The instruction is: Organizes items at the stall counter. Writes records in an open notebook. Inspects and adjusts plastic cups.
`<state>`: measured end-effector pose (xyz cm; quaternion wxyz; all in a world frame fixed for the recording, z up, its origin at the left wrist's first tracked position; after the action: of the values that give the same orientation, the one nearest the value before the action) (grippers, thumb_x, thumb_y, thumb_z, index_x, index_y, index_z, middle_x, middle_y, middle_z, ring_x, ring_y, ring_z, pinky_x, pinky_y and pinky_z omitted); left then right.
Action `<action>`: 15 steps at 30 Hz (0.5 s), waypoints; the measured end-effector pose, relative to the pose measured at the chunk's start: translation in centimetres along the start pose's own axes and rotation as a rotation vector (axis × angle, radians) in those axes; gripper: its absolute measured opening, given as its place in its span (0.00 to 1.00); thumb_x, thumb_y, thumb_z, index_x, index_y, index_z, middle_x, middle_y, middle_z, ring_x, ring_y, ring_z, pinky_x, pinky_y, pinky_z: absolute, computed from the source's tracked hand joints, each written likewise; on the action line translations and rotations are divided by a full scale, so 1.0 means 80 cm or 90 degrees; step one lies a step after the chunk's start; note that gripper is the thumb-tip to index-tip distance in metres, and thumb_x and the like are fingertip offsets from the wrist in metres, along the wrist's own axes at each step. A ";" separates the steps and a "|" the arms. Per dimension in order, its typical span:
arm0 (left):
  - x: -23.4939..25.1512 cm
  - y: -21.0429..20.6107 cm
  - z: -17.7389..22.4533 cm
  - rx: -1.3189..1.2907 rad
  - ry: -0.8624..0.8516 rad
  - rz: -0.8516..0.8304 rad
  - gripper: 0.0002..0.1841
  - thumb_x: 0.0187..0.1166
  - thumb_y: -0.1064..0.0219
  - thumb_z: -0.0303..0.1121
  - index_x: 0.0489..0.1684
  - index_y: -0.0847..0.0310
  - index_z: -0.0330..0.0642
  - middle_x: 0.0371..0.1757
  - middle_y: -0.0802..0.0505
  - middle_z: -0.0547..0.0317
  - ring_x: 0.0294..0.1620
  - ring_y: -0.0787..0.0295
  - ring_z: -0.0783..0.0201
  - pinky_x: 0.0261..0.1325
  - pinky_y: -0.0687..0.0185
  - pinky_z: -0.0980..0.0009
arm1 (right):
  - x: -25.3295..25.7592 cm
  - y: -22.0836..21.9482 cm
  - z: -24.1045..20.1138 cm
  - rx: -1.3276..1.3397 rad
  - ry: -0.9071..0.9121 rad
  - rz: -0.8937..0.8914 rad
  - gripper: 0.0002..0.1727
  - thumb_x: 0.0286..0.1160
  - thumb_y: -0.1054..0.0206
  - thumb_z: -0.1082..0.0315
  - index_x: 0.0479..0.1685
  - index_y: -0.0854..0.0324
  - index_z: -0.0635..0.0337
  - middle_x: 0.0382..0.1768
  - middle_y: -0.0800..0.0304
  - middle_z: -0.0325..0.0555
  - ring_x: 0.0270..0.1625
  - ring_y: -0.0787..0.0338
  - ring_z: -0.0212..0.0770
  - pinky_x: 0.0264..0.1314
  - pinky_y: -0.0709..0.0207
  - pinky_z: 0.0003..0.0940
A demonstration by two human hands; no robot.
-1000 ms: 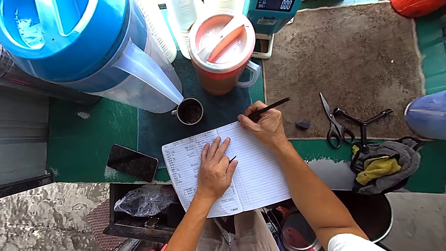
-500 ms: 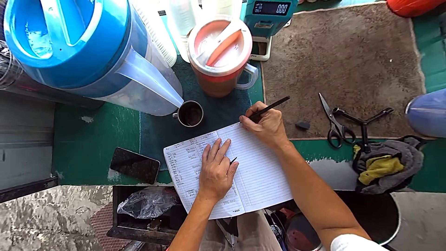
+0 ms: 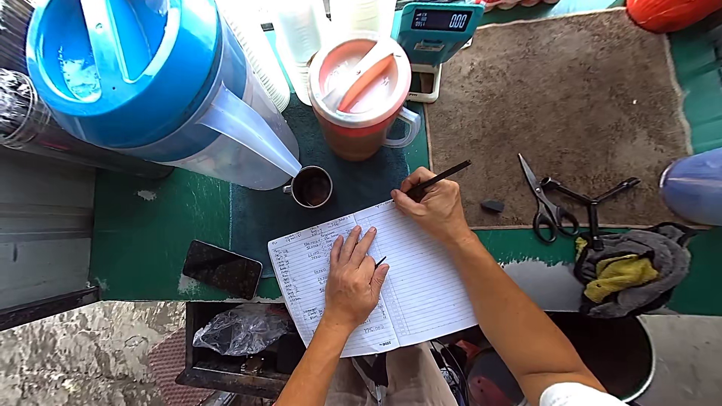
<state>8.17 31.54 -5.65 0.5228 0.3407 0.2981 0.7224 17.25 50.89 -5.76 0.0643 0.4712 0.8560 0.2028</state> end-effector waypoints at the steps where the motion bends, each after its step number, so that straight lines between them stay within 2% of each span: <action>1: 0.000 0.000 0.000 0.000 0.000 0.000 0.28 0.93 0.52 0.46 0.19 0.20 0.43 0.81 0.18 0.52 0.88 0.31 0.49 0.92 0.50 0.44 | 0.000 0.000 0.001 0.017 -0.009 0.000 0.07 0.71 0.25 0.67 0.33 0.20 0.53 0.20 0.14 0.35 0.18 0.15 0.29 0.20 0.20 0.27; 3: 0.001 0.001 0.000 0.001 0.001 0.000 0.28 0.93 0.52 0.47 0.19 0.20 0.43 0.81 0.18 0.52 0.88 0.31 0.50 0.92 0.50 0.44 | -0.001 0.000 0.000 0.020 -0.007 0.006 0.07 0.72 0.25 0.67 0.33 0.20 0.53 0.20 0.14 0.35 0.18 0.15 0.30 0.20 0.19 0.27; 6: 0.001 0.000 0.000 -0.003 0.002 0.003 0.28 0.93 0.52 0.46 0.19 0.20 0.43 0.81 0.17 0.52 0.88 0.31 0.50 0.92 0.50 0.44 | 0.000 0.000 -0.004 -0.025 0.019 0.015 0.07 0.69 0.26 0.68 0.30 0.20 0.53 0.19 0.19 0.33 0.17 0.23 0.26 0.18 0.29 0.23; 8: 0.000 0.001 0.000 -0.002 0.005 0.003 0.28 0.93 0.52 0.46 0.19 0.20 0.43 0.81 0.17 0.52 0.88 0.31 0.49 0.92 0.50 0.44 | 0.000 -0.001 -0.004 -0.040 0.022 0.022 0.06 0.69 0.26 0.69 0.30 0.20 0.53 0.19 0.20 0.33 0.17 0.25 0.25 0.18 0.32 0.22; 12: 0.000 0.000 0.000 -0.003 0.002 0.003 0.28 0.93 0.52 0.47 0.20 0.20 0.43 0.81 0.18 0.52 0.88 0.32 0.49 0.92 0.50 0.44 | -0.002 0.000 -0.001 -0.015 -0.002 0.026 0.07 0.71 0.25 0.66 0.33 0.18 0.53 0.21 0.14 0.35 0.19 0.16 0.28 0.21 0.21 0.26; 15: 0.000 -0.001 -0.001 -0.004 0.002 0.003 0.28 0.93 0.52 0.47 0.20 0.20 0.43 0.82 0.18 0.53 0.88 0.32 0.50 0.92 0.51 0.44 | -0.002 0.000 0.000 0.011 -0.012 0.024 0.06 0.71 0.25 0.67 0.33 0.19 0.53 0.22 0.14 0.35 0.19 0.16 0.28 0.21 0.21 0.26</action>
<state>8.16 31.53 -5.72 0.5220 0.3384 0.2957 0.7250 17.35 50.78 -5.77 0.0644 0.4898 0.8479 0.1923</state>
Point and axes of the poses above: each hand's wrist, its own x-axis towards the middle knuckle, its own y-axis out of the back of the hand, z = x × y, the point moved 6 cm from there along x, towards the middle knuckle
